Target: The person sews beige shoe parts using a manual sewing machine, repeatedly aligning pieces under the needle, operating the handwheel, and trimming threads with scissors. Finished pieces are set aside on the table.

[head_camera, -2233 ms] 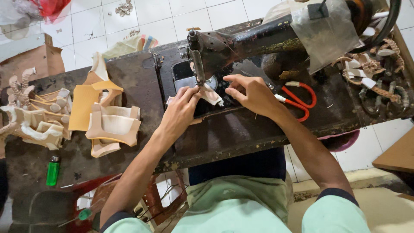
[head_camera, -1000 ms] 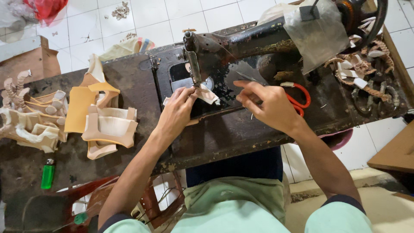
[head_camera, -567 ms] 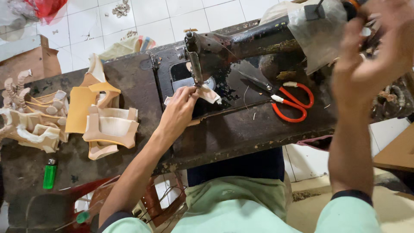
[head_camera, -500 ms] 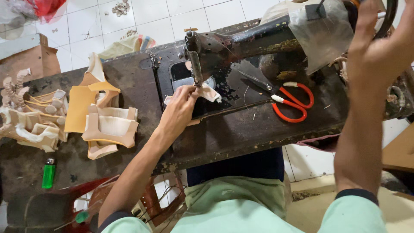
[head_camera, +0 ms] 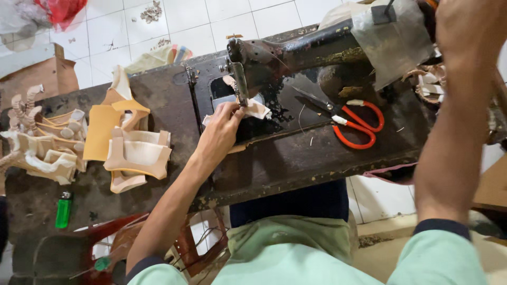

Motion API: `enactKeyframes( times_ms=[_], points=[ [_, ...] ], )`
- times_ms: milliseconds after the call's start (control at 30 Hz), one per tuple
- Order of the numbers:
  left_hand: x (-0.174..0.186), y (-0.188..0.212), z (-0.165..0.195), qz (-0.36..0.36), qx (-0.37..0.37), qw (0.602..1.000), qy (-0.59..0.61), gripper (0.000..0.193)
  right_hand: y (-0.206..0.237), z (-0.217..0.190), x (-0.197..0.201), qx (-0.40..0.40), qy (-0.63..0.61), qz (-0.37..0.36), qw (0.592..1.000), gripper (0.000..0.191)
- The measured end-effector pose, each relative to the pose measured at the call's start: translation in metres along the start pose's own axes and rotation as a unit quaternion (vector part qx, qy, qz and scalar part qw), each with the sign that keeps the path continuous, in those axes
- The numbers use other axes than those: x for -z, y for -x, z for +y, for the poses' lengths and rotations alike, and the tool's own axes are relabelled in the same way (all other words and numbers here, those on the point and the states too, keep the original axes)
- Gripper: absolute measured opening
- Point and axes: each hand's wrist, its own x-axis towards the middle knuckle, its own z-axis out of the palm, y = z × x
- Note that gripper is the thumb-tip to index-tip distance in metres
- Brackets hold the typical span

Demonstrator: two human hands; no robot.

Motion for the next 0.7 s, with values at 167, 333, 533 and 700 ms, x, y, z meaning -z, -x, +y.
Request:
enactKeyframes(
  times_ms=[167,333,533,700],
  points=[
    [0.002,-0.001,-0.006,-0.002,-0.004,1.0,0.013,0.038,0.049,-0.028,0.001,-0.09,-0.143,0.227,0.959,0.012],
    [-0.001,0.003,-0.004,0.016,-0.001,1.0,0.017,0.033,0.054,-0.101,0.035,-0.007,-0.152,0.222,0.963,0.017],
    [0.008,0.001,0.004,0.103,0.109,0.988,-0.022,0.016,0.037,-0.232,-0.056,-0.008,-0.336,-0.326,0.884,0.02],
    [0.029,-0.006,0.035,0.065,0.05,0.994,0.077,0.025,0.025,-0.216,-0.145,-0.077,-0.83,-0.245,0.495,0.065]
  ],
)
